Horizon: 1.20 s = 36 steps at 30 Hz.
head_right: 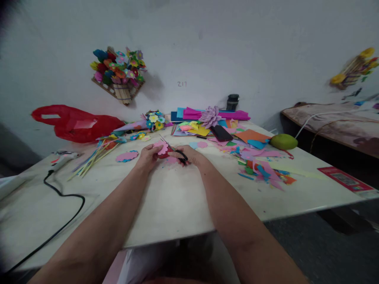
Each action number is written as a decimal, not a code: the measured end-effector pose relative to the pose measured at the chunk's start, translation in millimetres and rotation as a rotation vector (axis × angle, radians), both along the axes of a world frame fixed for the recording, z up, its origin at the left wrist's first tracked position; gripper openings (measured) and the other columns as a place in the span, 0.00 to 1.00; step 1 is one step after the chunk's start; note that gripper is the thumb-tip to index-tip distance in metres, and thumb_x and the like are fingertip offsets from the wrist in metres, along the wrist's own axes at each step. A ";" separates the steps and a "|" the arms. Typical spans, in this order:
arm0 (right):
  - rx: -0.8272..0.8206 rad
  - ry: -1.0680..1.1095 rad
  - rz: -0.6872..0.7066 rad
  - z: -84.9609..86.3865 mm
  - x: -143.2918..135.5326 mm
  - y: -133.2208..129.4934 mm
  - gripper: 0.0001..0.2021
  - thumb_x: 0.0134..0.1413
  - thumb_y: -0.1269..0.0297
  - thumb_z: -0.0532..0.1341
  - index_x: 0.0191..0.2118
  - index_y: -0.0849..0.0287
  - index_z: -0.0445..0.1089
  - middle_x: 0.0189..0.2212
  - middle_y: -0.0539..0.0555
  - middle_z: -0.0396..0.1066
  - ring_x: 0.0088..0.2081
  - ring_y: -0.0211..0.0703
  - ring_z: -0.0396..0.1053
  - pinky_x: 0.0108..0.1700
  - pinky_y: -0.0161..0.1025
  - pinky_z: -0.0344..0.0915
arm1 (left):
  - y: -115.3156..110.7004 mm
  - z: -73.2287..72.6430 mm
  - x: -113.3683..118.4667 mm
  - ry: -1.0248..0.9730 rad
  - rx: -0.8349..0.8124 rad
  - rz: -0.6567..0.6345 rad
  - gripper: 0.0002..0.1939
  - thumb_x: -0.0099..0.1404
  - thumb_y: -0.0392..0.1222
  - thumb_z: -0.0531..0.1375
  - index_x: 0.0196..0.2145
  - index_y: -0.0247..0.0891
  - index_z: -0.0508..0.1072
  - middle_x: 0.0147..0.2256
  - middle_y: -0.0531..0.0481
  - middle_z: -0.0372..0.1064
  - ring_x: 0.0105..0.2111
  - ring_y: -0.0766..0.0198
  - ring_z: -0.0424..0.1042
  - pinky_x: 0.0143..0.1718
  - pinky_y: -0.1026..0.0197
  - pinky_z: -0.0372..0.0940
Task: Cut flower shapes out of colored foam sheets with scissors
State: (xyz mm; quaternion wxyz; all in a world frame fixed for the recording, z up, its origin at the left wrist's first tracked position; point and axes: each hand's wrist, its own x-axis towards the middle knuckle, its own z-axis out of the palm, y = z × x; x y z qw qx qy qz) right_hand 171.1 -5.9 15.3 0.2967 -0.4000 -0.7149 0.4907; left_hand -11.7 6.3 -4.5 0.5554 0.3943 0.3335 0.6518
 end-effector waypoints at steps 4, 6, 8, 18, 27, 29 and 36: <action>0.003 0.012 0.008 -2.8 0.8 2.2 0.16 0.53 0.54 0.62 0.25 0.61 0.63 0.14 0.46 0.64 0.12 0.30 0.60 0.11 0.28 0.47 | -0.3 0.6 0.2 0.007 0.008 -0.008 0.16 0.36 0.35 0.73 0.21 0.31 0.71 0.19 0.51 0.67 0.18 0.72 0.65 0.18 0.70 0.59; 0.005 0.017 0.009 -3.2 1.1 2.7 0.16 0.53 0.53 0.62 0.24 0.61 0.63 0.14 0.46 0.63 0.12 0.29 0.60 0.11 0.28 0.47 | -0.5 0.8 0.3 0.004 0.015 -0.007 0.16 0.36 0.35 0.73 0.20 0.31 0.70 0.19 0.51 0.67 0.18 0.72 0.65 0.19 0.70 0.59; 0.005 0.018 0.005 -2.7 1.1 2.5 0.16 0.53 0.53 0.62 0.24 0.60 0.62 0.14 0.46 0.63 0.12 0.29 0.59 0.11 0.28 0.48 | -0.2 0.4 0.2 0.000 0.015 -0.002 0.15 0.37 0.35 0.73 0.20 0.31 0.70 0.20 0.50 0.68 0.19 0.71 0.65 0.20 0.69 0.60; -0.021 0.001 -0.020 1.6 -0.1 -0.8 0.15 0.53 0.58 0.62 0.23 0.60 0.61 0.13 0.45 0.62 0.12 0.29 0.58 0.11 0.28 0.47 | 1.4 -1.2 -0.8 -0.032 0.023 -0.002 0.16 0.38 0.34 0.73 0.21 0.31 0.70 0.21 0.51 0.68 0.20 0.71 0.67 0.21 0.68 0.62; -0.040 0.017 -0.011 0.1 0.3 -0.1 0.14 0.51 0.58 0.63 0.23 0.60 0.62 0.13 0.45 0.62 0.11 0.29 0.58 0.10 0.28 0.47 | 2.7 -1.4 -1.5 -0.034 0.013 0.005 0.14 0.40 0.34 0.73 0.22 0.31 0.71 0.21 0.50 0.69 0.21 0.70 0.68 0.24 0.67 0.63; -0.043 0.021 -0.008 -1.0 0.2 0.9 0.14 0.51 0.58 0.63 0.23 0.61 0.62 0.12 0.45 0.62 0.11 0.29 0.58 0.10 0.28 0.47 | 2.4 -1.2 -1.6 -0.040 0.012 0.003 0.13 0.40 0.34 0.72 0.22 0.31 0.72 0.21 0.50 0.70 0.22 0.70 0.68 0.25 0.67 0.63; -0.047 0.020 0.013 -5.4 1.6 5.8 0.14 0.49 0.56 0.64 0.24 0.61 0.63 0.13 0.45 0.63 0.11 0.30 0.58 0.11 0.29 0.47 | 2.9 -1.4 -1.9 -0.007 0.016 0.011 0.11 0.42 0.35 0.71 0.22 0.32 0.73 0.22 0.49 0.71 0.22 0.68 0.69 0.26 0.66 0.64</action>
